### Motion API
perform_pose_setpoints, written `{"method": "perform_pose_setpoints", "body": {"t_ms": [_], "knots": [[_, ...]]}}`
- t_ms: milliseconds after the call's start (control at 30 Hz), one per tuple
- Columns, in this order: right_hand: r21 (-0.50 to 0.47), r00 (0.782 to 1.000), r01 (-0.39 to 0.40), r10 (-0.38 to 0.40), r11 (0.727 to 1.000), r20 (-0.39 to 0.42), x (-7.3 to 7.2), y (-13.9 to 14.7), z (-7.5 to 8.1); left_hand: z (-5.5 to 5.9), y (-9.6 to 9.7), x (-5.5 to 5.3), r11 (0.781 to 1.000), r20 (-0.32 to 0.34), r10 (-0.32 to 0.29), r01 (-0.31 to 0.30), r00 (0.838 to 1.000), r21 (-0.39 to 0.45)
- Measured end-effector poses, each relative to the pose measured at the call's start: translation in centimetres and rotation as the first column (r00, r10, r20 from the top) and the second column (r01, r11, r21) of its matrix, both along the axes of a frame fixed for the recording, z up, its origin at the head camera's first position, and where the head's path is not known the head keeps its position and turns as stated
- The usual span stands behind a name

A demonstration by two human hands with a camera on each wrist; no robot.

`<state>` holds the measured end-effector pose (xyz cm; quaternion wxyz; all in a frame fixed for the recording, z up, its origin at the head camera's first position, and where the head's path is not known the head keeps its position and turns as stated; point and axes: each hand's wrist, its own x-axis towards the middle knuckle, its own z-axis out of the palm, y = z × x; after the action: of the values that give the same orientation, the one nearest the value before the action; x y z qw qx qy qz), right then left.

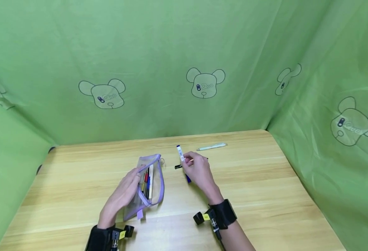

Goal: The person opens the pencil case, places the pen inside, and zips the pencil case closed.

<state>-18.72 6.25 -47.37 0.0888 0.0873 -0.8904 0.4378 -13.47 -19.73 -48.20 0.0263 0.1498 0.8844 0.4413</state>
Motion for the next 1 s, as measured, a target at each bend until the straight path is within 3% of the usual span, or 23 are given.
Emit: {"method": "perform_pose_setpoints", "body": {"t_ms": [300,467,567,1000], "knots": [[0.09,0.982,-0.154,0.142,0.984,0.124,1.4,-1.4,-0.4,-0.1,-0.2,0.2,0.999,0.006,0.011,-0.011,1.0,-0.038],[0.049,0.942,-0.253,0.235,0.966,0.238,2.5,-2.2,0.1,0.0,-0.1,0.1,1.0,0.045,0.011,-0.011,0.999,-0.007],[0.007,0.926,-0.272,0.26,0.962,0.273,2.8,-2.8,0.0,0.1,0.0,0.1,1.0,0.072,0.007,-0.008,0.997,0.023],[0.029,0.962,-0.208,0.199,0.978,0.187,3.2,-6.8,-0.9,0.0,-0.2,0.7,0.999,0.058,0.033,-0.032,0.998,-0.027]]}}
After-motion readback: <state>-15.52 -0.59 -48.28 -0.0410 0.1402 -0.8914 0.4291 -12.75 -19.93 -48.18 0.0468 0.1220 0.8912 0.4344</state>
